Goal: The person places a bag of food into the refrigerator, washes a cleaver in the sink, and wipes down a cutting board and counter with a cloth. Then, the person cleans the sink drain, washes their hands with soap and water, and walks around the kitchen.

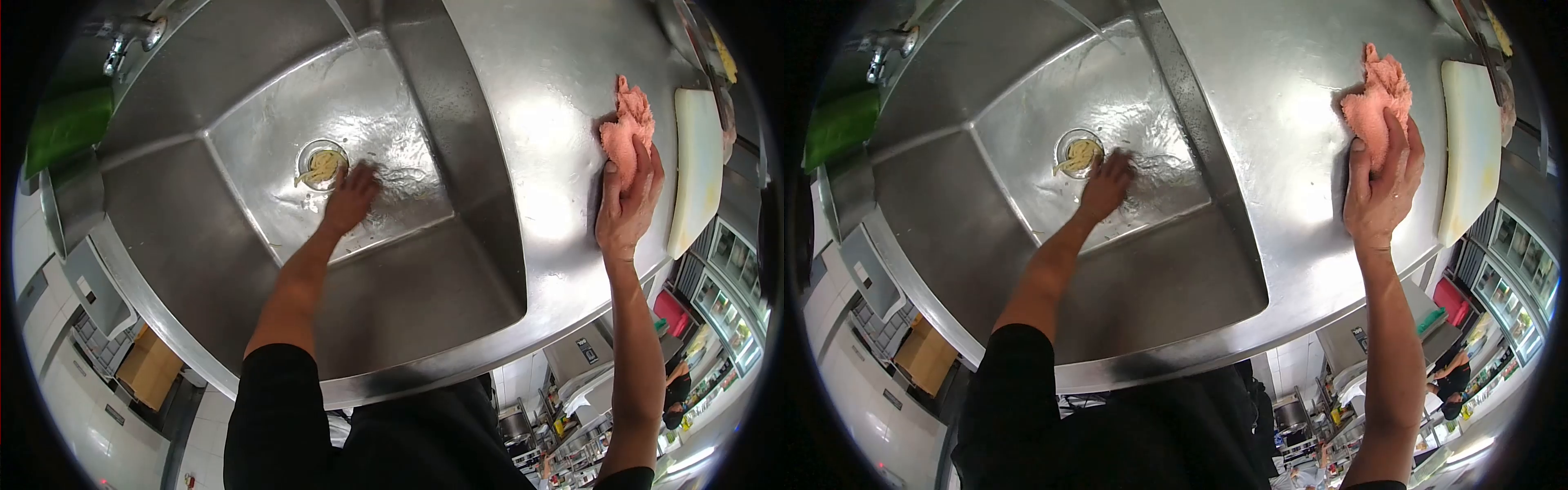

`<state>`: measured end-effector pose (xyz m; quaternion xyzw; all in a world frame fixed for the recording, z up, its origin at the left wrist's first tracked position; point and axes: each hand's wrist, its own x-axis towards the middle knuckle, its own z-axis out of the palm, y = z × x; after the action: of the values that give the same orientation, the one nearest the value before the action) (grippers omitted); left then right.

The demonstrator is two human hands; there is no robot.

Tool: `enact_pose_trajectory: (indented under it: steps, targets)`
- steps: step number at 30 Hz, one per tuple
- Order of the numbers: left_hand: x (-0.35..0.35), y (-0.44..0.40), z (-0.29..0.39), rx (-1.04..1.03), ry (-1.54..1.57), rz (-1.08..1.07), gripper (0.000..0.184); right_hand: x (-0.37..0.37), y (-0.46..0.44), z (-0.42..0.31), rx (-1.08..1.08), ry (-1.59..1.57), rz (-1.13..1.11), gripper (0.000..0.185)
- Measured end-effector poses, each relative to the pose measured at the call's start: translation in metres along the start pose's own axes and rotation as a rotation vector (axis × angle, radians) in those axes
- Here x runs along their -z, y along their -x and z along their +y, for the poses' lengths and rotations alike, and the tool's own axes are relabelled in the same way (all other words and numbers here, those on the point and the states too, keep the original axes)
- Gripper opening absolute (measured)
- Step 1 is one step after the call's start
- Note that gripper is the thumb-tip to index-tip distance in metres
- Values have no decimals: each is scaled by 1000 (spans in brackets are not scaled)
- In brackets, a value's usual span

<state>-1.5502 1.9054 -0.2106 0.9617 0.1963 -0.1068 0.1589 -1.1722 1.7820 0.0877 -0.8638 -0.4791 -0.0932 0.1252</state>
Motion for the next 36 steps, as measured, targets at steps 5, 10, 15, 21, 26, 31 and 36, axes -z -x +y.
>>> enact_pose_trajectory:
  steps: [5, 10, 15, 21, 26, 31, 36]
  targets:
    - [31, 2, -44, 116, -44, 290, 26, 1, -1, -3, -6, 39, 2, 43]
    - [50, 4, -87, 636, 112, 439, 33, 1, -1, -3, 9, 29, 6, 44]
    - [72, -2, -101, 548, 92, 221, 41, 1, 0, -3, 15, 22, 0, 43]
    - [83, -12, -108, 479, 62, 68, 44, 1, 0, -1, 38, 51, 23, 43]
    - [49, 1, -99, 677, 229, 197, 40, 1, -1, -1, 25, 20, 21, 43]
    - [-5, 14, -87, 752, 1302, 297, 28, 3, -1, -2, 28, 2, 30, 44]
    - [59, -18, -2, 764, 1713, 355, 22, 7, -3, -2, 72, 2, 80, 51]
